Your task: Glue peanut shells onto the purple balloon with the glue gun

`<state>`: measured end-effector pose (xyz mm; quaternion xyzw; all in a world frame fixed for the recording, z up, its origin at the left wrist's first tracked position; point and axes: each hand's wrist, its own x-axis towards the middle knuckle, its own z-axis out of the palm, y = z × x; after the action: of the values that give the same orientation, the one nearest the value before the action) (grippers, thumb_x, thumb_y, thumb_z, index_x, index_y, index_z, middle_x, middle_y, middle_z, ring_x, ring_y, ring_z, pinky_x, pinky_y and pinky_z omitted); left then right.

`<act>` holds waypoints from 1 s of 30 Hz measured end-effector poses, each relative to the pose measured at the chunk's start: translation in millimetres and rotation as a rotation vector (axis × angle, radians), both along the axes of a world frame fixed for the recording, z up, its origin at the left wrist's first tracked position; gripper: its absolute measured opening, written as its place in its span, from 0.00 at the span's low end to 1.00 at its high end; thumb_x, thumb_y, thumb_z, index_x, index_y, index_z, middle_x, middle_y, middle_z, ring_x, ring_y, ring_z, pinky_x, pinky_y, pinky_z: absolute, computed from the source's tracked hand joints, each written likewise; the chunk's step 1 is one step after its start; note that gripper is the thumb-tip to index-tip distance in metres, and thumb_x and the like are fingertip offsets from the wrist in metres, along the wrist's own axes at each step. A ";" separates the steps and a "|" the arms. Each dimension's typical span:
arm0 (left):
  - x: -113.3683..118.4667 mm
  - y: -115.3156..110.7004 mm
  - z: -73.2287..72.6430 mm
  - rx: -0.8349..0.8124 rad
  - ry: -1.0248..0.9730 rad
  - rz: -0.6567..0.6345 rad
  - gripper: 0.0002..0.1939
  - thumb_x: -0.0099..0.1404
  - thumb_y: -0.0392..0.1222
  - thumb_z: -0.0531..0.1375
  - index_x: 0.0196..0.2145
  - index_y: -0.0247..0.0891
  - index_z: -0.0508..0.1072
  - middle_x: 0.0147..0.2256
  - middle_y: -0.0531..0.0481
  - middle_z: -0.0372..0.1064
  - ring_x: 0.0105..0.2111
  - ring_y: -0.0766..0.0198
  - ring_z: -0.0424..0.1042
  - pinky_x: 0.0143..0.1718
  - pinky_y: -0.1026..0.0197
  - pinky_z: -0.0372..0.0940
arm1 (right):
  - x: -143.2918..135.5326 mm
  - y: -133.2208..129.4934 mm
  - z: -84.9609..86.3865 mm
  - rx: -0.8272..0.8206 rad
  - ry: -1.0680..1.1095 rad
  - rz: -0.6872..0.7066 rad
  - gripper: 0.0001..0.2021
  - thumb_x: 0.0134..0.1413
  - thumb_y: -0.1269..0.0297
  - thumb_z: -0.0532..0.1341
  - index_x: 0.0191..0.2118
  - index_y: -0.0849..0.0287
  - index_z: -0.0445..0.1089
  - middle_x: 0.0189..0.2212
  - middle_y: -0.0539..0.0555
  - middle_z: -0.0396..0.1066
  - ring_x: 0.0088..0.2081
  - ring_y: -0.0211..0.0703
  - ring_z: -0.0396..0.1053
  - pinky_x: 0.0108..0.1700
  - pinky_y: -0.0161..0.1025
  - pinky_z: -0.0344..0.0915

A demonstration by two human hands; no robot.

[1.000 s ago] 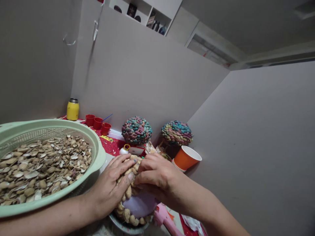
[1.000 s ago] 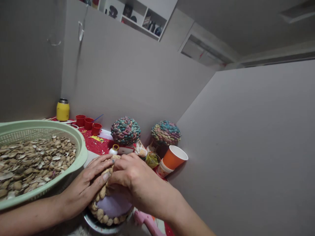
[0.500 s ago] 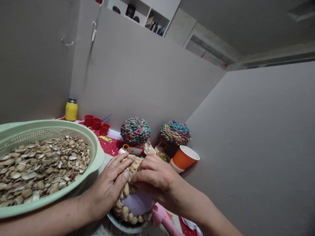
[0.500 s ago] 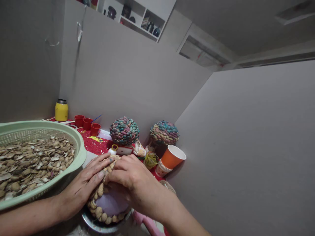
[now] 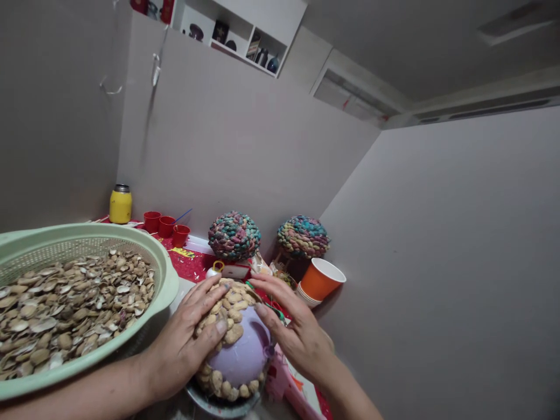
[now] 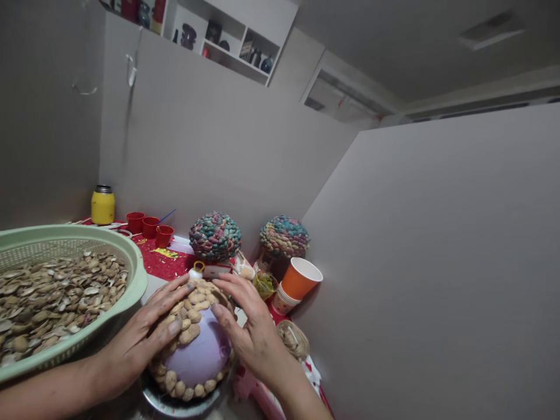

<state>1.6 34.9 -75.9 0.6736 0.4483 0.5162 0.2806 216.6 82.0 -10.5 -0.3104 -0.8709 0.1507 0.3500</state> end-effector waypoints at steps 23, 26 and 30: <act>-1.0 3.9 -1.0 0.049 0.074 -0.002 0.25 0.68 0.49 0.54 0.62 0.48 0.63 0.66 0.47 0.54 0.65 0.48 0.53 0.65 0.42 0.49 | -6.3 -8.5 -22.9 -0.251 0.028 -0.014 0.24 0.67 0.47 0.51 0.62 0.51 0.61 0.65 0.57 0.53 0.66 0.49 0.50 0.66 0.54 0.48; -3.1 3.7 0.6 0.040 0.101 -0.035 0.26 0.68 0.48 0.54 0.63 0.47 0.62 0.66 0.46 0.53 0.65 0.49 0.52 0.65 0.43 0.50 | -7.0 -8.7 -22.2 -0.260 0.027 -0.010 0.24 0.67 0.47 0.51 0.62 0.51 0.61 0.65 0.57 0.53 0.66 0.49 0.50 0.66 0.54 0.48; -2.8 3.3 0.3 0.037 0.087 -0.026 0.25 0.68 0.47 0.54 0.62 0.47 0.63 0.66 0.46 0.53 0.65 0.50 0.52 0.65 0.43 0.50 | -7.8 -8.9 -21.1 -0.261 0.034 -0.007 0.24 0.67 0.47 0.51 0.62 0.52 0.62 0.64 0.57 0.54 0.65 0.49 0.50 0.66 0.53 0.48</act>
<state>-1.2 38.2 -75.6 0.7063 0.4418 0.4909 0.2549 208.8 73.1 -31.6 -0.3535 -0.8369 0.2666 0.3218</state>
